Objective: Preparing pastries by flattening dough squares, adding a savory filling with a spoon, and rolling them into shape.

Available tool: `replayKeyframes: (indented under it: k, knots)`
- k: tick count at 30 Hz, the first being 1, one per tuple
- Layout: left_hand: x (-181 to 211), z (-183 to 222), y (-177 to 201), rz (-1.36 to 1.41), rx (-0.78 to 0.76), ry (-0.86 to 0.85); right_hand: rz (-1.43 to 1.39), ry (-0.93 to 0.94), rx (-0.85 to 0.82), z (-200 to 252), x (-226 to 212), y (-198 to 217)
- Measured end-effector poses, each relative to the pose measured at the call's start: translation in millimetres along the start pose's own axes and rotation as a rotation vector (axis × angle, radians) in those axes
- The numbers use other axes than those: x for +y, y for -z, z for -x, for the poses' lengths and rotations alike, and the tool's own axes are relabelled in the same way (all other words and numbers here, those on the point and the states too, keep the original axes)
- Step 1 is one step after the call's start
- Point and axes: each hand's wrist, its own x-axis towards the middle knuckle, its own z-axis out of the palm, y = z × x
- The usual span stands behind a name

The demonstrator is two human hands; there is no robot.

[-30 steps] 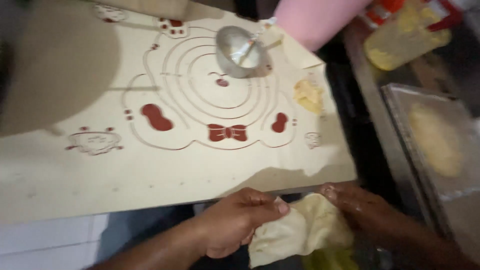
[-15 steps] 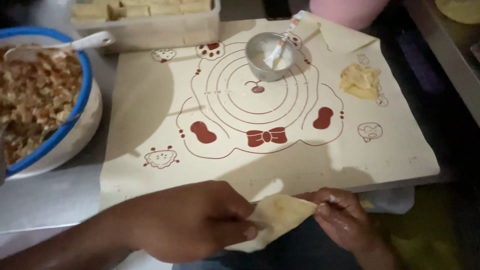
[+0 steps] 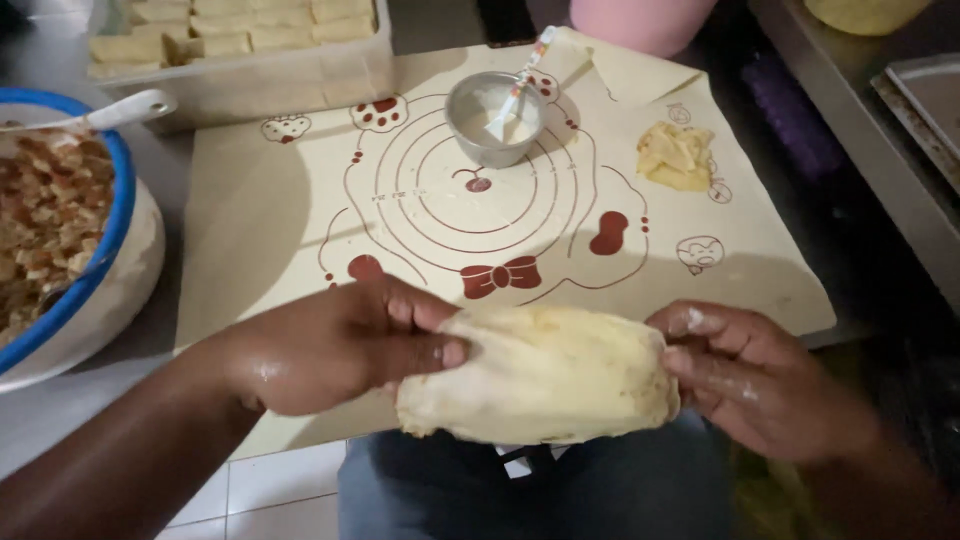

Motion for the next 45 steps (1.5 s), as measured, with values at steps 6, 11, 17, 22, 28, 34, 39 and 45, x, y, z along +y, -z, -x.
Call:
replayKeyframes:
  k: [6, 11, 17, 22, 28, 34, 39, 45]
  knots:
    - [-19, 3, 39, 0.074, 0.231, 0.055, 0.153, -0.021, 0.025, -73, -11, -6]
    - [-36, -5, 82, 0.106, 0.270, -0.084, 0.247, -0.027, 0.107, -153, -5, -11]
    - [-65, 4, 83, -0.321, 0.307, -0.370, 0.765, 0.092, 0.288, -158, 1, -24]
    - [-122, 6, 39, -0.407, 0.209, -0.508, 0.947, -0.044, 0.117, -122, 65, 7]
    - [-165, 10, 4, -0.772, 0.244, -0.656, 1.125, 0.531, -0.324, -88, 63, -28]
    - [-158, 21, -11, -0.911, 0.304, -0.723, 1.583, 0.875, -0.447, -75, 66, -31]
    - [-153, 22, -12, -0.894, 0.333, -0.740, 1.571, 0.841, -0.383, -67, 68, -25]
    - [-121, -25, 18, -0.832, 0.495, -0.753, 1.343, 0.662, -0.050, -86, 56, -27]
